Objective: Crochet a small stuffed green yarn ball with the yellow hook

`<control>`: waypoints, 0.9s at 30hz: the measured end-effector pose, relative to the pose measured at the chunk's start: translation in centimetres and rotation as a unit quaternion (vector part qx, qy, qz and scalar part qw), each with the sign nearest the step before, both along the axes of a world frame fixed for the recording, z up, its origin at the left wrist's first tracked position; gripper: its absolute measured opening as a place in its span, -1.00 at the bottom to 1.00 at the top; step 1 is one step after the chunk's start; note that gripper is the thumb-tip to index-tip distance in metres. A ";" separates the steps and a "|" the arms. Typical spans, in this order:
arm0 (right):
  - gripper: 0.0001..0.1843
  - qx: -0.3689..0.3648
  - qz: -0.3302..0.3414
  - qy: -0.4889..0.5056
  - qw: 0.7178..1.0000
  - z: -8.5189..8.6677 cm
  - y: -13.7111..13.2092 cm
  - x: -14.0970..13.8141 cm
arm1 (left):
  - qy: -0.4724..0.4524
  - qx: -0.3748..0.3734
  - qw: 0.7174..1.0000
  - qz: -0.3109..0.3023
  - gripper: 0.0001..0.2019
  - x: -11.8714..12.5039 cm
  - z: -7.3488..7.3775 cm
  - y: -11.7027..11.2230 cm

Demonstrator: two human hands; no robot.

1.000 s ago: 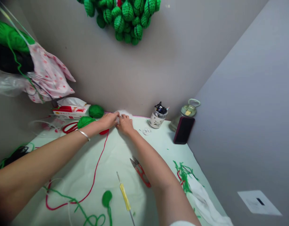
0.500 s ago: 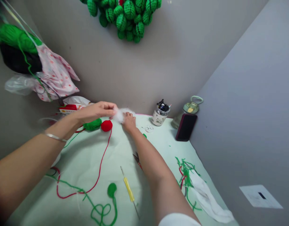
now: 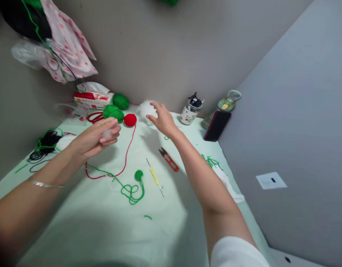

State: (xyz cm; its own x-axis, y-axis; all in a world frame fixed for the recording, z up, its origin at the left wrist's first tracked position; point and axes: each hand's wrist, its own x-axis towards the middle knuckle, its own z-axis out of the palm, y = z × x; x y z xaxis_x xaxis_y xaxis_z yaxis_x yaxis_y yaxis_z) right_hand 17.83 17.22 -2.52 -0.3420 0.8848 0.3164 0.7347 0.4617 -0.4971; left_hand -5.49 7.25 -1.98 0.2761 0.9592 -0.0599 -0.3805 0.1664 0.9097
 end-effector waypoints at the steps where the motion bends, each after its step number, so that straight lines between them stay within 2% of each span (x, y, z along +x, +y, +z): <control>1: -0.56 -0.028 0.021 0.023 0.999 0.2 -2.4 0.2 | 0.001 -0.003 1.000 -0.004 -0.73 0.0 -0.2 -0.9; 4: -0.70 -0.110 0.115 0.001 0.987 -0.1 -10.1 0.1 | 0.018 0.000 1.000 0.012 -0.89 0.0 -1.0 -3.3; 7: -0.62 -0.093 0.101 -0.145 0.980 -1.4 -16.2 -0.9 | 0.043 0.004 0.998 0.044 -0.84 0.0 -1.8 -5.1; 9: -0.60 -0.100 0.088 -0.237 0.962 -2.5 -18.6 -1.5 | 0.059 0.000 0.997 0.051 -0.73 0.1 -2.2 -6.1; 11: -0.76 -0.115 0.081 -0.258 0.956 -3.6 -19.6 -1.8 | 0.086 0.000 0.995 0.056 -0.61 0.2 -2.6 -7.0; 12: -0.79 -0.129 0.066 -0.232 0.962 -4.0 -19.7 -1.9 | 0.103 0.001 0.993 0.057 -0.56 0.3 -2.7 -7.4; 13: -0.78 -0.156 0.046 -0.165 0.973 -4.3 -19.7 -1.8 | 0.119 0.003 0.991 0.057 -0.53 0.4 -2.9 -7.8; 15: -0.76 -0.231 0.019 0.020 0.973 -4.6 -19.7 -1.5 | 0.143 0.004 0.988 0.056 -0.54 0.7 -3.4 -8.6; 16: -0.74 -0.270 0.017 0.115 0.956 -4.6 -19.7 -1.4 | 0.148 0.002 0.987 0.055 -0.60 0.8 -3.6 -9.0; 17: -0.71 -0.311 0.022 0.206 0.928 -4.6 -19.8 -1.3 | 0.151 0.001 0.987 0.055 -0.68 0.9 -3.9 -9.3; 19: -0.67 -0.387 0.036 0.356 0.850 -4.6 -20.0 -1.4 | 0.164 0.004 0.985 0.050 -0.80 1.1 -4.4 -9.8; 22: -0.70 -0.458 0.044 0.514 0.724 -4.9 -20.4 -2.2 | 0.215 0.031 0.976 0.011 -0.70 1.5 -5.1 -10.4; 24: -0.72 -0.465 0.050 0.547 0.695 -5.2 -20.7 -2.9 | 0.238 0.037 0.970 -0.018 -0.65 1.9 -5.5 -10.6; 27: -0.71 -0.467 0.058 0.538 0.700 -5.4 -20.9 -3.8 | 0.262 0.042 0.964 -0.003 -0.71 2.2 -5.9 -10.7</control>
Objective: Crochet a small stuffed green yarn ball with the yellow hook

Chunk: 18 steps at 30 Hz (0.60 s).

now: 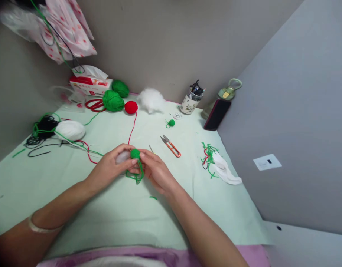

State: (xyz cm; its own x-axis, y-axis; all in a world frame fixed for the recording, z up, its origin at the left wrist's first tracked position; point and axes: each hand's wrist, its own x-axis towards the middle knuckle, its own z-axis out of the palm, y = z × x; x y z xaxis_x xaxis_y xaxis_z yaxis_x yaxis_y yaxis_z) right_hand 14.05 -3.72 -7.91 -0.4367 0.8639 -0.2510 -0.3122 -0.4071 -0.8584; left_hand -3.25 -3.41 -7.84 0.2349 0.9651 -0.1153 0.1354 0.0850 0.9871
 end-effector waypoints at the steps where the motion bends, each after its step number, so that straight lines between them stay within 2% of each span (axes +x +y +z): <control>1: -0.68 0.009 0.012 -0.020 1.000 0.0 -0.1 -0.1 | 0.015 0.012 1.000 0.019 -0.74 0.0 0.0 0.1; 4: -0.65 0.063 0.041 -0.136 0.988 0.2 -0.2 0.0 | 0.071 0.045 0.994 0.064 -0.83 -0.4 0.1 0.4; 5: -0.66 0.095 0.021 -0.184 0.978 0.3 -0.2 0.2 | 0.087 0.048 0.993 0.068 -0.83 -0.6 0.2 0.5; 7: -0.67 0.176 -0.063 -0.259 0.948 0.6 -0.3 0.4 | 0.111 0.046 0.991 0.051 -0.82 -0.9 0.3 0.6; 9: -0.67 0.238 -0.136 -0.261 0.926 0.9 -0.4 0.6 | 0.118 0.040 0.992 0.016 -0.81 -0.9 0.1 0.6; 11: -0.68 0.229 -0.132 -0.196 0.944 1.2 -0.5 0.6 | 0.109 0.033 0.993 -0.018 -0.81 -0.7 -0.1 0.4; 13: -0.72 0.175 -0.100 -0.134 0.970 1.3 -0.6 0.6 | 0.098 0.028 0.994 -0.032 -0.82 -0.4 -0.3 0.2; 14: -0.77 0.157 -0.094 -0.131 0.974 1.3 -0.6 0.5 | 0.093 0.028 0.995 -0.030 -0.83 -0.3 -0.3 0.1; 16: -0.82 0.162 -0.100 -0.200 0.961 1.1 -0.7 0.6 | 0.085 0.030 0.996 -0.014 -0.83 -0.2 -0.2 0.0; 18: -0.85 0.206 -0.082 -0.300 0.928 0.8 -0.8 0.6 | 0.072 0.028 0.997 -0.003 -0.83 -0.2 -0.1 0.0</control>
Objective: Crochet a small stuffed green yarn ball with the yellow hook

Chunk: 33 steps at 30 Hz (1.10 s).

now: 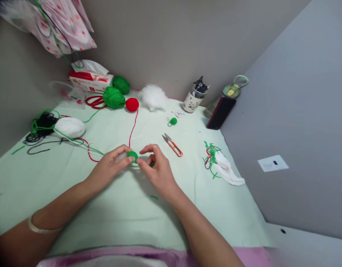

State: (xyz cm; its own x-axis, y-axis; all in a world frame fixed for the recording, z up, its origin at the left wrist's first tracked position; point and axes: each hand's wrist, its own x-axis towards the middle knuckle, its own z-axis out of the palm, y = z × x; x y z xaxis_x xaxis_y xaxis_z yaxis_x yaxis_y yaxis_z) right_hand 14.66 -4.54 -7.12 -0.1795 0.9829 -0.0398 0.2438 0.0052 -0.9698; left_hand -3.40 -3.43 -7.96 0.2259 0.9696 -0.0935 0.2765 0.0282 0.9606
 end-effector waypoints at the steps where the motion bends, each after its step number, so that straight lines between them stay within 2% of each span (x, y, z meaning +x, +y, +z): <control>1: -0.87 0.010 0.017 -0.046 0.999 -0.1 -0.1 0.0 | -0.007 -0.003 1.000 0.001 -0.83 0.0 0.0 0.0; 3: -0.72 0.007 0.061 -0.093 0.994 -0.2 -0.2 0.1 | -0.021 -0.009 1.000 -0.006 -0.84 0.0 -0.1 0.0; 5: -0.63 -0.015 0.083 -0.086 0.993 -0.3 -0.2 0.1 | -0.034 -0.011 0.999 -0.015 -0.84 0.0 -0.4 0.0; 8: -0.62 -0.047 0.048 -0.041 0.997 -0.2 0.1 0.2 | -0.062 -0.032 0.998 0.003 -0.72 -0.2 -0.7 -0.1; 11: -0.65 -0.071 -0.015 -0.013 0.997 -0.3 0.5 0.1 | -0.150 -0.081 0.984 0.048 -0.54 -0.5 -0.8 -0.1; 14: -0.65 -0.088 -0.046 0.012 0.995 -0.4 0.6 -0.4 | -0.270 -0.101 0.954 0.078 -0.58 -0.7 -0.6 -0.1; 16: -0.63 -0.102 -0.054 0.029 0.993 -0.7 0.7 -0.7 | -0.304 -0.105 0.944 0.080 -0.63 -0.6 -0.5 -0.2; 18: -0.62 -0.117 -0.058 0.046 0.990 -1.0 0.6 -1.0 | -0.275 -0.091 0.954 0.073 -0.69 -0.3 -0.5 -0.3; 21: -0.59 -0.130 -0.068 0.085 0.985 -1.6 0.7 -1.2 | -0.198 -0.021 0.977 0.069 -0.74 0.1 -0.7 -0.5; 23: -0.58 -0.142 -0.073 0.116 0.980 -1.8 0.7 -1.3 | -0.202 0.002 0.976 0.088 -0.76 0.3 -1.0 -0.6; 27: -0.61 -0.155 -0.087 0.167 0.970 -1.8 0.8 -1.3 | -0.264 -0.030 0.956 0.121 -0.83 0.4 -1.2 -0.6; 31: -0.61 -0.147 -0.055 0.176 0.972 -1.9 0.3 -1.6 | -0.194 0.019 0.974 0.117 -0.91 0.7 -1.1 -0.7; 33: -0.61 -0.135 -0.033 0.160 0.977 -1.9 0.0 -1.7 | -0.176 0.016 0.977 0.121 -0.89 0.8 -1.1 -0.7</control>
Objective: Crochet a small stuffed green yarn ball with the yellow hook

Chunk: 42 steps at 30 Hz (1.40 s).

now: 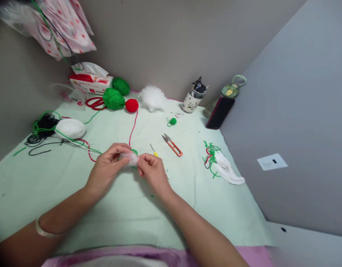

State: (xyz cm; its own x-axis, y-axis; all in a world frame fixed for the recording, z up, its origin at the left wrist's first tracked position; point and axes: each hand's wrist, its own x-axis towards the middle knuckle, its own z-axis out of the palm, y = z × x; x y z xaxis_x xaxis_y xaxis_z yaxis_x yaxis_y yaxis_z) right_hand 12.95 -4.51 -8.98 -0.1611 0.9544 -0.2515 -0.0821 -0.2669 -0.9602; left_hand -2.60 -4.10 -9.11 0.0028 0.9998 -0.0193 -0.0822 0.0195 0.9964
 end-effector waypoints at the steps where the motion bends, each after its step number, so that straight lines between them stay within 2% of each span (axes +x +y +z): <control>1: -0.62 0.011 0.006 -0.007 1.000 0.0 -0.1 0.0 | -0.012 -0.012 1.000 -0.004 -0.86 0.0 -0.1 0.0; 4: -0.66 0.055 0.017 -0.029 0.998 0.3 -0.4 0.0 | -0.079 -0.074 0.993 -0.051 -0.72 -0.1 -0.5 0.2; 7: -0.71 0.089 0.035 -0.051 0.994 0.7 -0.5 0.1 | -0.105 -0.107 0.985 -0.083 -0.65 -0.3 -0.9 0.3; 10: -0.74 0.078 0.041 -0.069 0.994 0.9 -0.4 0.1 | -0.110 -0.088 0.988 -0.063 -0.66 -0.1 -0.8 0.3; 13: -0.67 0.059 0.029 -0.089 0.994 1.0 -0.2 0.1 | -0.095 -0.058 0.993 -0.046 -0.69 0.2 -0.3 0.1; 17: -0.65 0.040 -0.004 -0.097 0.994 0.9 0.1 0.0 | -0.061 -0.041 0.994 -0.078 -0.77 0.3 0.2 -0.3; 21: -0.69 0.054 -0.038 -0.118 0.991 0.8 0.2 0.1 | -0.094 -0.049 0.988 -0.112 -0.80 0.0 -0.1 -0.6; 23: -0.68 0.063 -0.041 -0.124 0.989 0.7 0.2 0.1 | -0.109 -0.064 0.986 -0.113 -0.74 0.0 -0.4 -0.6; 26: -0.65 0.073 -0.036 -0.132 0.988 0.7 0.0 0.0 | -0.113 -0.070 0.985 -0.111 -0.78 0.2 -0.7 -0.4; 29: -0.67 0.086 -0.022 -0.150 0.985 0.6 -0.4 0.0 | -0.119 -0.065 0.987 -0.089 -0.72 0.4 -0.9 -0.2; 34: -0.83 0.118 0.051 -0.193 0.973 0.7 -0.9 0.0 | -0.048 -0.036 0.998 -0.022 -0.71 0.7 -0.7 0.0; 36: -0.82 0.120 0.066 -0.194 0.972 0.7 -0.8 0.0 | -0.036 -0.032 0.999 -0.007 -0.72 0.7 -0.6 -0.1; 42: -0.64 0.085 0.011 -0.134 0.987 0.6 0.0 0.3 | -0.054 -0.045 0.995 -0.068 -0.77 0.5 -0.4 -0.7</control>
